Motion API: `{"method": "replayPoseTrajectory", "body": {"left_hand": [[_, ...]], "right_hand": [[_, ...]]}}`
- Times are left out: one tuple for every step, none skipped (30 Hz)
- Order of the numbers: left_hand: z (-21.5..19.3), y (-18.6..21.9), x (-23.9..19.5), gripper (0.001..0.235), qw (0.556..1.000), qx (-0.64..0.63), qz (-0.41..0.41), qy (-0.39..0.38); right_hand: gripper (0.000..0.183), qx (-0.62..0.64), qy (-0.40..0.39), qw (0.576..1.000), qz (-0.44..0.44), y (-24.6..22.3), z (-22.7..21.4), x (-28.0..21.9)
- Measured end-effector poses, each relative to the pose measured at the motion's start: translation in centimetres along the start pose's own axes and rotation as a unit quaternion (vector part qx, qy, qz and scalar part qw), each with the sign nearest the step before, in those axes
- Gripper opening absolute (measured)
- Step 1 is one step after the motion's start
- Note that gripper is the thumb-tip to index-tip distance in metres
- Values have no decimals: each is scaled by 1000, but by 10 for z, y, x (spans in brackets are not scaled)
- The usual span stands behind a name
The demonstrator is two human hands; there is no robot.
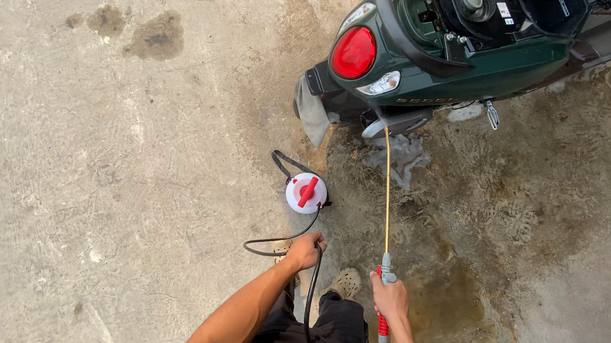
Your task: The person uses a handheld pressure sprayer to clean a green scooter. They systematically spray the under-seat storage compartment, the body panels, the rear wheel, and the floorboard area, moving around the vehicle to cover different sections.
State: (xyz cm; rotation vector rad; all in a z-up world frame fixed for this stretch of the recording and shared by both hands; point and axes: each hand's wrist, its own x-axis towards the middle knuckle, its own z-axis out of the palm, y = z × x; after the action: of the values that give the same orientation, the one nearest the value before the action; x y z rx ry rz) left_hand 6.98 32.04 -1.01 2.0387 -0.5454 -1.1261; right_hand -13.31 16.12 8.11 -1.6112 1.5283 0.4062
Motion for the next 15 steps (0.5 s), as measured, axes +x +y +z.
{"method": "replayPoseTrajectory", "body": {"left_hand": [[-3, -4, -1, 24, 1000, -6, 4, 2], [-7, -7, -3, 23, 1000, -13, 7, 4], [-8, -10, -6, 23, 1000, -20, 10, 5], [-8, -13, -9, 23, 1000, -9, 17, 9], [-10, -15, -10, 24, 1000, 2, 24, 14], [-11, -18, -11, 24, 999, 13, 32, 20], [-12, -22, -14, 24, 999, 2, 33, 19], [-13, -27, -17, 24, 999, -9, 35, 19], [-13, -32, -20, 24, 999, -20, 37, 19], [-12, -36, -20, 24, 999, -14, 41, 22], [-11, -41, -20, 24, 999, -8, 46, 24], [-10, -45, -21, 24, 998, -2, 52, 26], [-9, -48, -21, 25, 999, 1, 37, 21], [-10, -49, -22, 25, 1000, 3, 22, 15], [-12, -49, -23, 25, 1000, 6, 6, 11]], "right_hand": [[54, 15, 7, 1000, 7, 0, 5, -3], [54, 30, 15, 999, 13, 1, 10, -6], [55, 10, 17, 1000, 3, 3, 12, -10], [56, -11, 19, 1000, -7, 5, 14, -12], [58, -31, 21, 999, -18, 5, 16, -14], [57, -20, 31, 999, -10, 5, 16, -15], [57, -8, 39, 999, -3, 5, 17, -16], [56, 3, 47, 999, 4, 4, 18, -17], [56, -6, 45, 999, 0, 3, 18, -17], [57, -15, 42, 999, -4, 2, 18, -16], [57, -23, 41, 999, -6, 2, 18, -17], [57, -17, 46, 999, -8, 3, 19, -17], [58, -13, 50, 999, -11, 3, 18, -16], [58, -9, 55, 998, -14, 3, 17, -15], [59, -15, 56, 998, -15, 2, 16, -15]]}}
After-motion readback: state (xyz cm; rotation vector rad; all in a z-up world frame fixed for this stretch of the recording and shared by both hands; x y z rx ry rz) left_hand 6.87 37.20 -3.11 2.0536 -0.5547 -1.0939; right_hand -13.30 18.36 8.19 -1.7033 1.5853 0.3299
